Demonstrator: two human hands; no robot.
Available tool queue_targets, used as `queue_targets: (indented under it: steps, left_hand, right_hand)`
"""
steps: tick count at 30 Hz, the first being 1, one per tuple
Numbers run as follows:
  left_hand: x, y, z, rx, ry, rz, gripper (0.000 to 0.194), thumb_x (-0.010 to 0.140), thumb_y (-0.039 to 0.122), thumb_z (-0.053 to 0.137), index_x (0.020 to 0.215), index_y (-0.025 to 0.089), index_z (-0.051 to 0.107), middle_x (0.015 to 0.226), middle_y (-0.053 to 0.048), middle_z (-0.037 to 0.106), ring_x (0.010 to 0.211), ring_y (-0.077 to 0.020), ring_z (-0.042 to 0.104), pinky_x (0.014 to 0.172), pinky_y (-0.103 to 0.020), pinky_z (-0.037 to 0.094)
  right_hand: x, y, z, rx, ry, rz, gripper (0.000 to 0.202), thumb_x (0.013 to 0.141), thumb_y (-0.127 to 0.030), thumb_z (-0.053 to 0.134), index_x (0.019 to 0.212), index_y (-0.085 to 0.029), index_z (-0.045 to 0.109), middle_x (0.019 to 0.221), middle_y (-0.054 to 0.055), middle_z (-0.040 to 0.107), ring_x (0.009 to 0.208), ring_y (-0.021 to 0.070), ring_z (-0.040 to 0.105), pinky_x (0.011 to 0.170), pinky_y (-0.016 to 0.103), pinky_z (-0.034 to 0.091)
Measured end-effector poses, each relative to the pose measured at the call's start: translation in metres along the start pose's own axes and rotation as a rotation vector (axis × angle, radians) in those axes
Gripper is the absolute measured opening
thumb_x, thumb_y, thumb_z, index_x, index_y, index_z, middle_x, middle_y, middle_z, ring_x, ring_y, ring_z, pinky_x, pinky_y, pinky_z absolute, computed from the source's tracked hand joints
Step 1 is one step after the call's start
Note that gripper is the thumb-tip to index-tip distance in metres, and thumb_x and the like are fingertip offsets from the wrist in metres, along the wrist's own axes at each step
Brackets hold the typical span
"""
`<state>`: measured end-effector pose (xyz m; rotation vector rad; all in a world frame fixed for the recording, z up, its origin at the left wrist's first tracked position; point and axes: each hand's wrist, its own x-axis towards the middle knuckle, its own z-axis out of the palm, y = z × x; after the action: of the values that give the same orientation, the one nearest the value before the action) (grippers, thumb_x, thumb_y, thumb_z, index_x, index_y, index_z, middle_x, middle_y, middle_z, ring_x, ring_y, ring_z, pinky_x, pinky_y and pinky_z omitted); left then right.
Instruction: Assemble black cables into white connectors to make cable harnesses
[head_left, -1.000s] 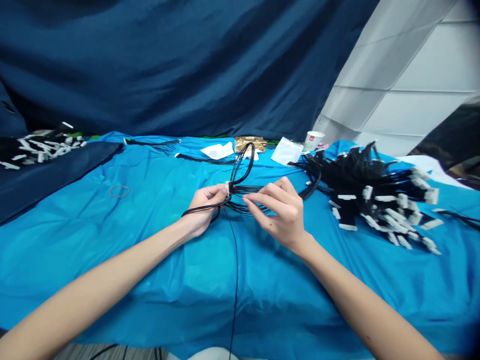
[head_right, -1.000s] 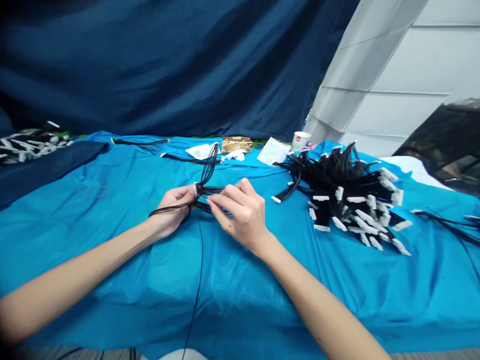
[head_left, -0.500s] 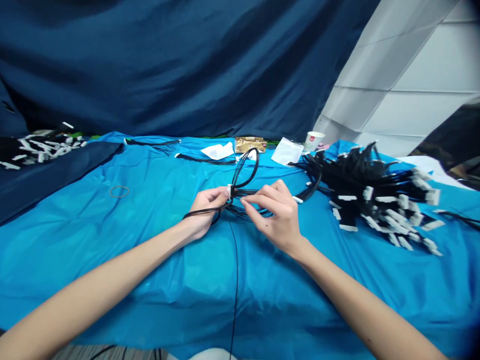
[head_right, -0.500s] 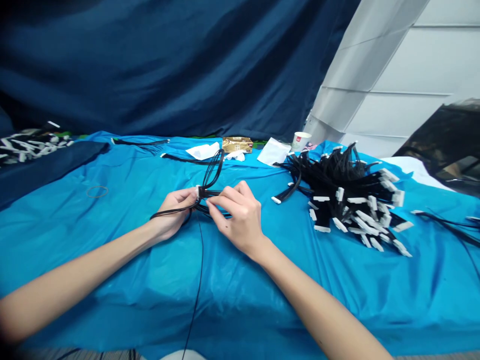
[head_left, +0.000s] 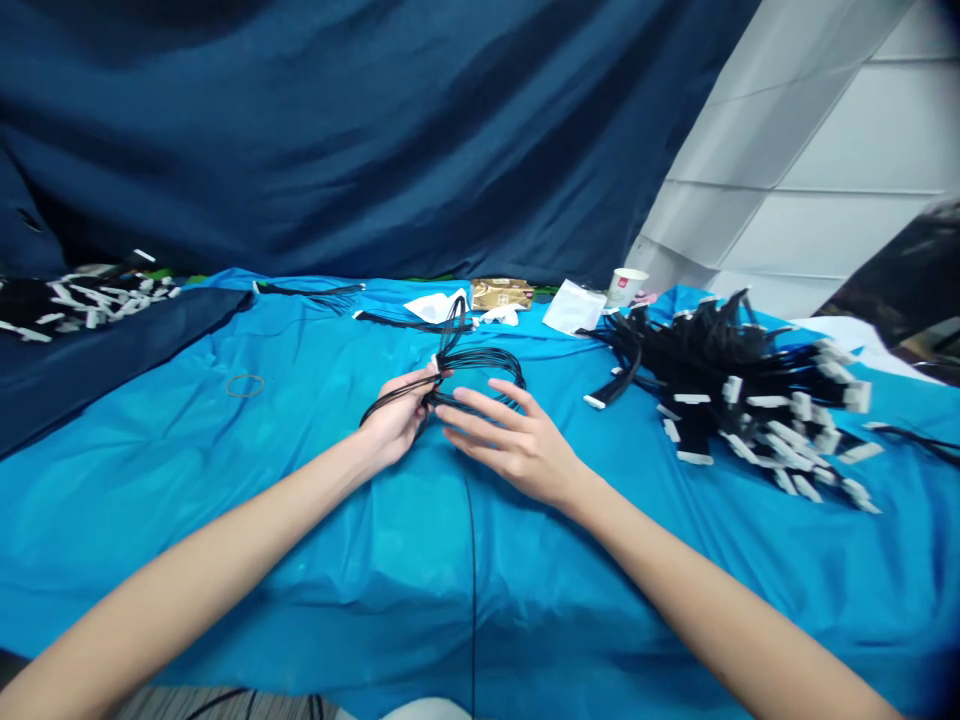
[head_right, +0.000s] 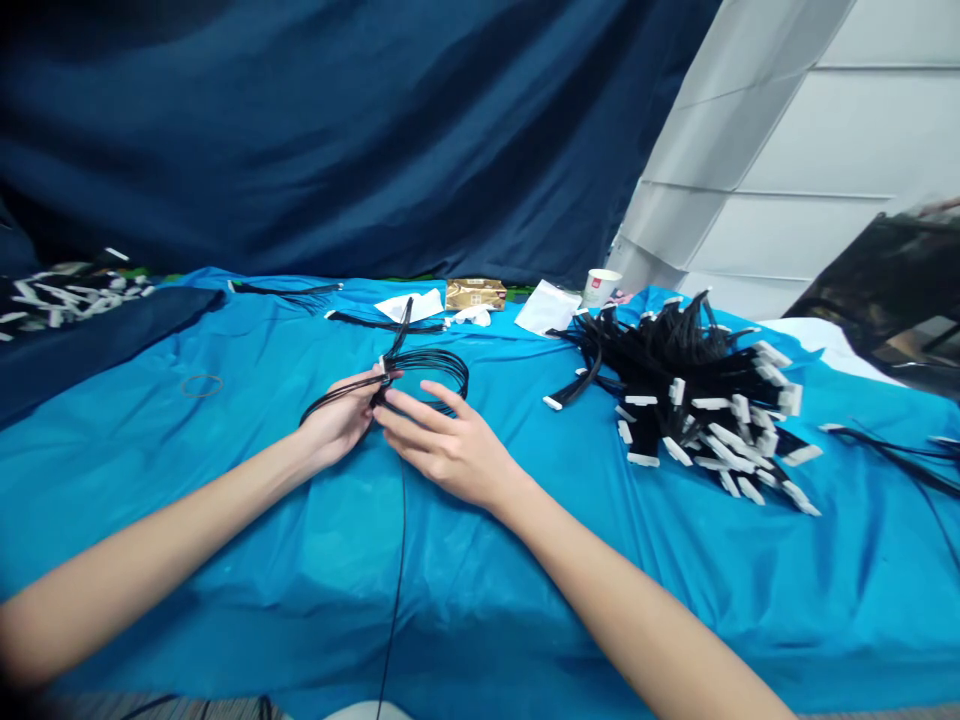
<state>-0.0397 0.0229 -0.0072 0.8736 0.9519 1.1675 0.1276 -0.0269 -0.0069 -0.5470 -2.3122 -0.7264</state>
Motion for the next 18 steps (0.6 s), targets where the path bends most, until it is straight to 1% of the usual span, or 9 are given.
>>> queue_targets:
  steps: [2, 4, 6, 8, 10, 12, 15, 16, 18]
  left_hand:
    - [0.000, 0.001, 0.000, -0.003, 0.034, 0.009, 0.019, 0.062, 0.022, 0.068, 0.080, 0.013, 0.068, 0.068, -0.001, 0.061, 0.048, -0.0044, 0.042, 0.043, -0.018, 0.026]
    - [0.000, 0.001, 0.001, 0.006, 0.040, 0.029, 0.018, 0.062, 0.022, 0.068, 0.078, 0.013, 0.068, 0.069, -0.002, 0.062, 0.049, -0.0048, 0.042, 0.044, -0.018, 0.027]
    - [-0.001, 0.000, 0.002, 0.034, 0.021, 0.053, 0.018, 0.061, 0.023, 0.068, 0.075, 0.012, 0.067, 0.065, -0.001, 0.060, 0.050, -0.0055, 0.041, 0.045, -0.019, 0.027]
    - [-0.001, -0.002, 0.001, 0.085, 0.001, 0.087, 0.019, 0.062, 0.028, 0.068, 0.070, 0.011, 0.065, 0.057, 0.001, 0.055, 0.048, -0.0054, 0.037, 0.045, -0.020, 0.024]
    - [-0.001, -0.003, 0.000, 0.145, -0.001, 0.128, 0.022, 0.064, 0.033, 0.067, 0.066, 0.011, 0.063, 0.054, 0.003, 0.049, 0.047, -0.0050, 0.033, 0.045, -0.020, 0.021]
    - [-0.001, -0.005, -0.002, 0.195, 0.004, 0.161, 0.025, 0.067, 0.037, 0.065, 0.066, 0.012, 0.062, 0.053, 0.003, 0.047, 0.048, -0.0052, 0.031, 0.046, -0.021, 0.020]
    - [-0.002, -0.005, -0.001, 0.251, 0.015, 0.179, 0.028, 0.068, 0.039, 0.063, 0.067, 0.012, 0.062, 0.054, 0.003, 0.045, 0.049, -0.0057, 0.031, 0.047, -0.021, 0.020]
    - [-0.003, -0.005, -0.001, 0.265, 0.018, 0.182, 0.028, 0.068, 0.040, 0.063, 0.068, 0.012, 0.062, 0.054, 0.003, 0.045, 0.049, -0.0058, 0.031, 0.047, -0.021, 0.020]
    - [-0.004, -0.005, 0.001, 0.283, 0.023, 0.190, 0.029, 0.068, 0.040, 0.062, 0.069, 0.011, 0.062, 0.055, 0.003, 0.047, 0.049, -0.0060, 0.031, 0.047, -0.021, 0.020]
  right_hand:
    - [0.000, -0.001, 0.005, 0.158, -0.032, -0.023, 0.021, 0.087, -0.014, 0.045, 0.096, -0.019, 0.063, 0.109, 0.000, 0.063, 0.115, 0.0160, 0.048, 0.103, 0.039, 0.032]
    - [0.001, -0.003, 0.008, 0.372, -0.014, 0.086, 0.020, 0.086, -0.014, 0.045, 0.093, -0.017, 0.064, 0.101, 0.002, 0.066, 0.112, 0.0169, 0.051, 0.102, 0.040, 0.036]
    - [0.003, -0.003, 0.008, 0.634, 0.062, 0.353, 0.017, 0.085, -0.017, 0.048, 0.091, -0.018, 0.065, 0.096, 0.004, 0.068, 0.105, 0.0171, 0.056, 0.096, 0.037, 0.042]
    - [0.006, -0.001, 0.004, 0.904, 0.178, 0.703, 0.013, 0.082, -0.022, 0.054, 0.086, -0.019, 0.066, 0.091, 0.005, 0.068, 0.095, 0.0170, 0.060, 0.087, 0.035, 0.048]
    - [0.010, 0.004, -0.002, 1.135, 0.352, 1.001, 0.013, 0.080, -0.027, 0.056, 0.083, -0.020, 0.066, 0.085, 0.003, 0.068, 0.085, 0.0161, 0.063, 0.080, 0.034, 0.051]
    - [0.011, 0.012, -0.009, 1.264, 0.564, 1.166, 0.014, 0.080, -0.031, 0.056, 0.084, -0.021, 0.066, 0.076, 0.000, 0.065, 0.076, 0.0138, 0.062, 0.073, 0.032, 0.052]
    - [0.011, 0.022, -0.019, 1.110, 0.760, 1.209, 0.017, 0.078, -0.030, 0.058, 0.092, -0.024, 0.066, 0.069, -0.002, 0.057, 0.057, 0.0081, 0.054, 0.052, 0.023, 0.047]
    - [0.010, 0.023, -0.022, 0.971, 0.777, 1.174, 0.019, 0.078, -0.029, 0.058, 0.095, -0.025, 0.065, 0.069, -0.002, 0.056, 0.053, 0.0069, 0.051, 0.047, 0.021, 0.043]
    - [0.010, 0.020, -0.024, 0.670, 0.712, 1.048, 0.018, 0.078, -0.026, 0.059, 0.095, -0.025, 0.066, 0.072, -0.001, 0.058, 0.053, 0.0071, 0.049, 0.046, 0.021, 0.039]
